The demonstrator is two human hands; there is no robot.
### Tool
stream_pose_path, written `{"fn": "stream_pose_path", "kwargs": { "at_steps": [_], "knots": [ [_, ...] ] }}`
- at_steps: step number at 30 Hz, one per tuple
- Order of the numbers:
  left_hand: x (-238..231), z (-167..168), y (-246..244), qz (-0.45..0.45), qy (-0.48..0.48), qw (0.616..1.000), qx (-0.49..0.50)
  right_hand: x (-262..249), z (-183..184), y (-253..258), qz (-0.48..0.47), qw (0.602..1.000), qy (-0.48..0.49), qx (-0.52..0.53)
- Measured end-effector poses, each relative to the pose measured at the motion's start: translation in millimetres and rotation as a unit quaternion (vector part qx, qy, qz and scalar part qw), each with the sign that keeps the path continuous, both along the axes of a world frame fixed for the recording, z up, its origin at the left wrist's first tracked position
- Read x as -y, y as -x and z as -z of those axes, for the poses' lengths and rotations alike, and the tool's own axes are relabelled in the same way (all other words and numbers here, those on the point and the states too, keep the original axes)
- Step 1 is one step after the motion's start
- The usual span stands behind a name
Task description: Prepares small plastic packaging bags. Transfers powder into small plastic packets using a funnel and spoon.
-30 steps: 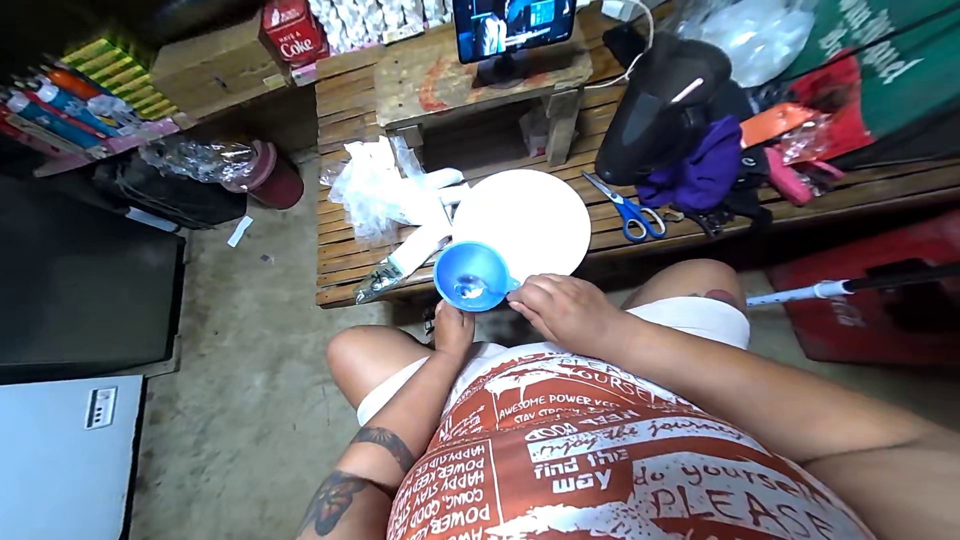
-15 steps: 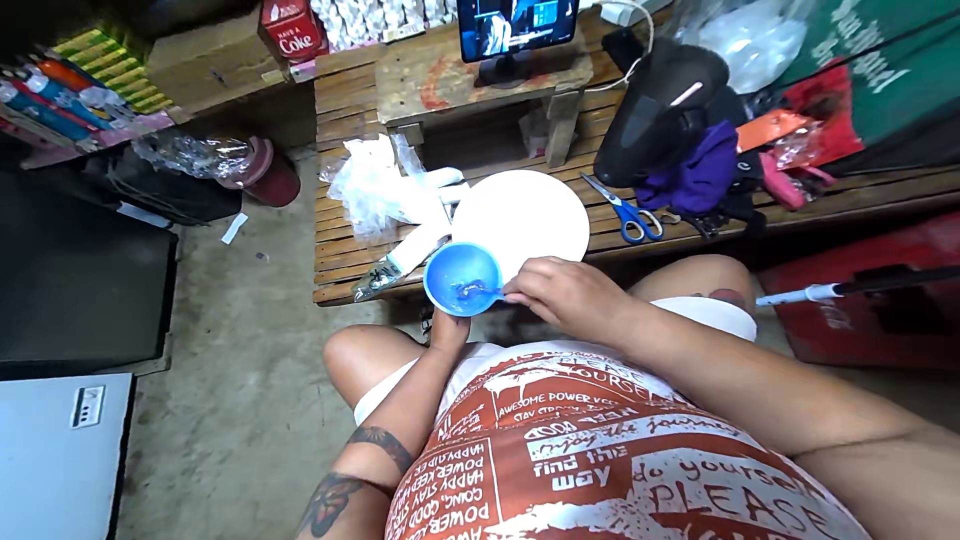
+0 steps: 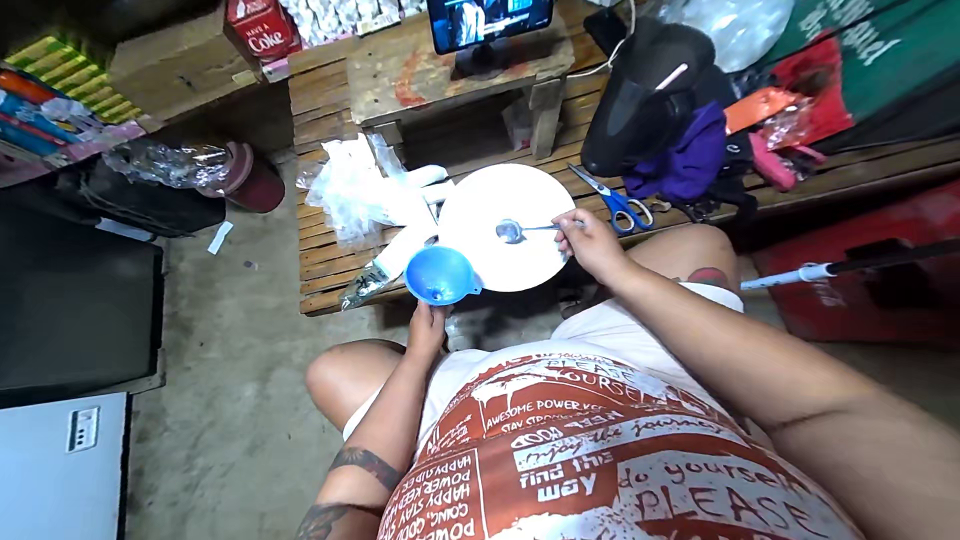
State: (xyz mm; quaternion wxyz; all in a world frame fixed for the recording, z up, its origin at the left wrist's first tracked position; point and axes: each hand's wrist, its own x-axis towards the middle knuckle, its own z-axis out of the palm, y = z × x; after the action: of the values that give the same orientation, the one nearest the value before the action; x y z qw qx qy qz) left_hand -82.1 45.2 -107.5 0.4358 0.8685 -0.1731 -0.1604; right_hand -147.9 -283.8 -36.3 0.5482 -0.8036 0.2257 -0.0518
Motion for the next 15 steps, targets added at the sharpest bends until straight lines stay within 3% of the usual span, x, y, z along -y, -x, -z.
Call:
{"fn": "stream_pose_path", "kwargs": {
  "at_steps": [3, 6, 10, 15],
  "knots": [
    [-6.4, 4.2, 0.7, 0.032, -0.035, 0.998, -0.05, -2.4, 15.8, -13.2, 0.0, 1.0, 0.016, -0.017],
    [-13.2, 4.0, 2.6, 0.05, -0.046, 0.995, -0.069, -4.5, 24.6, -15.8, -0.051, 0.994, 0.096, -0.015],
    [-24.1, -1.4, 8.1, 0.058, -0.045, 0.992, -0.101, -9.7, 21.8, -12.2, -0.13, 0.962, 0.235, -0.055],
    [-27.2, -16.9, 17.8, 0.059, -0.121, 0.974, -0.182, -13.3, 24.8, -10.1, -0.167, 0.935, 0.306, -0.071]
  ]
}}
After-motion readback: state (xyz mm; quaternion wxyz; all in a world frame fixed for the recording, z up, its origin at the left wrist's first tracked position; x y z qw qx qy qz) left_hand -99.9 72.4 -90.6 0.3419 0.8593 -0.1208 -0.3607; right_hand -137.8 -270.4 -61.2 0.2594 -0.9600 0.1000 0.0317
